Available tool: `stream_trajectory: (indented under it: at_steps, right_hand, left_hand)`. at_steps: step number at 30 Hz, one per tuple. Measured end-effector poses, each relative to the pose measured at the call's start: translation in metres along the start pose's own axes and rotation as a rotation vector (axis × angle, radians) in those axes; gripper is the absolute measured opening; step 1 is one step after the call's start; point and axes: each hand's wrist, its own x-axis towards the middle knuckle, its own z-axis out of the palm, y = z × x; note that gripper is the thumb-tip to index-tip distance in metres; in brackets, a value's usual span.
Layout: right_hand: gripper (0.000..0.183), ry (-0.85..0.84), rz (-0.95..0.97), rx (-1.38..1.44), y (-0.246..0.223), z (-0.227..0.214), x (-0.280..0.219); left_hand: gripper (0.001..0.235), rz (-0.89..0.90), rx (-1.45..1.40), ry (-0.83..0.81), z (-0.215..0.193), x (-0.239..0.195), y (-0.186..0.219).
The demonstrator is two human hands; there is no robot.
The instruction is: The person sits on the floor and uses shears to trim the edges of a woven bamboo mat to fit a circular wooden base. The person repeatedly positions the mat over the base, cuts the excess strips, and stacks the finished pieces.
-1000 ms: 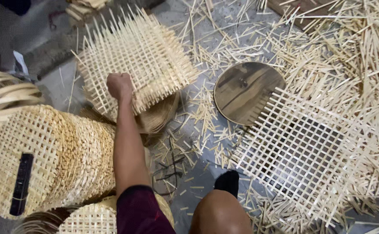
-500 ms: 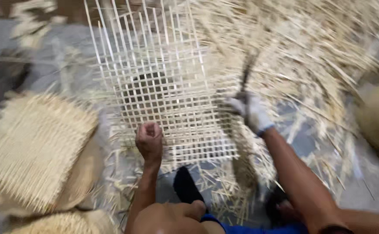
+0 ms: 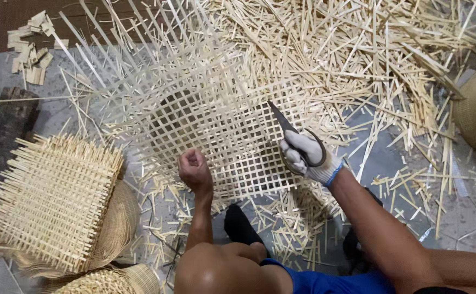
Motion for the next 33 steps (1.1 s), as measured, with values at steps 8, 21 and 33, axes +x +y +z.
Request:
stream_trajectory:
  at_steps: [8, 21, 33]
  right_hand:
    - [0.033, -0.067, 0.015, 0.032, 0.007, 0.015, 0.003]
    - [0.014, 0.467, -0.281, 0.048, -0.039, -0.008, 0.04]
    - [0.035, 0.415, -0.524, -0.436, -0.016, -0.1, 0.002]
  left_hand:
    - [0.014, 0.054, 0.012, 0.039, 0.004, -0.002, -0.002]
    - [0.01, 0.132, -0.106, -0.055, -0.003, -0.009, 0.033]
    - [0.055, -0.591, -0.498, -0.675, -0.064, 0.056, 0.008]
